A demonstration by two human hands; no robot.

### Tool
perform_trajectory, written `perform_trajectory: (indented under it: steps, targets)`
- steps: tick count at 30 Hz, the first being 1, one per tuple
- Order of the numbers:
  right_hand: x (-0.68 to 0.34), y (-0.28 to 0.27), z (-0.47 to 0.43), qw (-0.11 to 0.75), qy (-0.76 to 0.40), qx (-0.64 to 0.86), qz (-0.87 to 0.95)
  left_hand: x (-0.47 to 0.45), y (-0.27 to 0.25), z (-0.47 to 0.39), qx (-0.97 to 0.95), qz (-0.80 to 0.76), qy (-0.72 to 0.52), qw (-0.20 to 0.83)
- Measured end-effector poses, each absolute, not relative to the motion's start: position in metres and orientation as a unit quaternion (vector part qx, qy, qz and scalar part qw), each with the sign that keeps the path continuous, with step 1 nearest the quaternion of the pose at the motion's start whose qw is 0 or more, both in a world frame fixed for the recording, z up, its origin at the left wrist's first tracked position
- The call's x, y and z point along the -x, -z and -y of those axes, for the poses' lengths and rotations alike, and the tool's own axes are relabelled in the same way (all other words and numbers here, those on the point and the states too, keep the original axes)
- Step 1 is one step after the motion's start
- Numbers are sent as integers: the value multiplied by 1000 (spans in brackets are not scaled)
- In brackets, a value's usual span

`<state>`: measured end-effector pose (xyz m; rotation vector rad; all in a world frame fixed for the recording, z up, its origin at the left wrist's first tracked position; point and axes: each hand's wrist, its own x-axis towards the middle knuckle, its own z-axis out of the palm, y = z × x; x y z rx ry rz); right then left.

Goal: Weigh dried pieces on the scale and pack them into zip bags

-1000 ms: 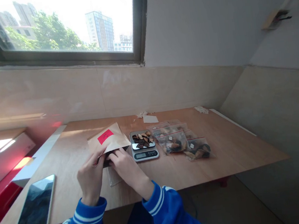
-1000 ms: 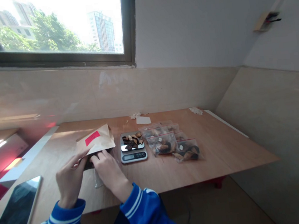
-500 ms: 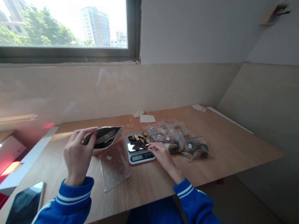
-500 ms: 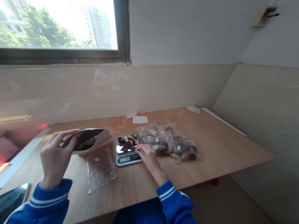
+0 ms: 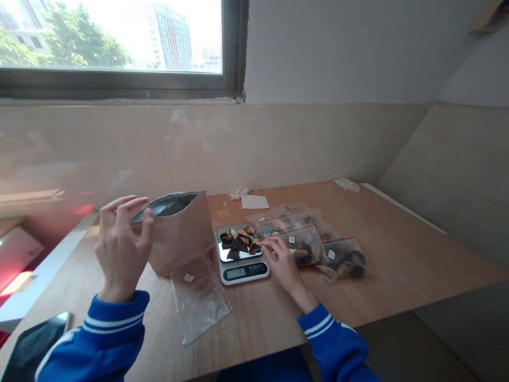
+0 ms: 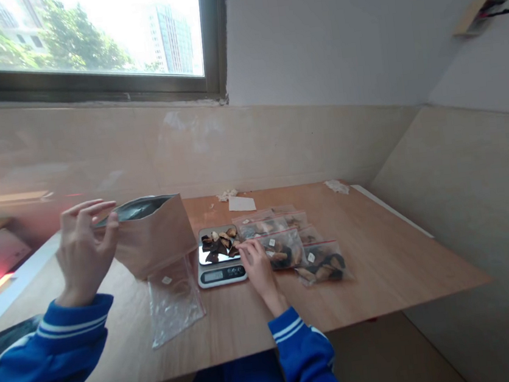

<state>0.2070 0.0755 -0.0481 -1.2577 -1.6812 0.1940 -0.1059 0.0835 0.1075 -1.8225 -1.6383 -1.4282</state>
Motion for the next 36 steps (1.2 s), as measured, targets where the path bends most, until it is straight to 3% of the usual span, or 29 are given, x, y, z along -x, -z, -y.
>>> perform_trajectory:
  steps: [8, 14, 18, 28, 36]
  targets:
    - [-191, 39, -73, 480, -69, 515, 707, 94, -66, -65, 644, 528, 536, 137]
    - [-180, 43, -61, 502, -71, 520, 687, 64, -5, -27, 702, 574, 413, -81]
    - [-187, 58, -43, 529, -71, 546, 646, 44, 30, -15, 712, 605, 325, -144]
    - [-197, 68, -31, 551, -71, 571, 605, 22, 29, -34, 672, 718, 119, -139]
    - [-197, 68, -32, 545, -71, 575, 606, 28, 33, -27, 683, 708, 131, -126]
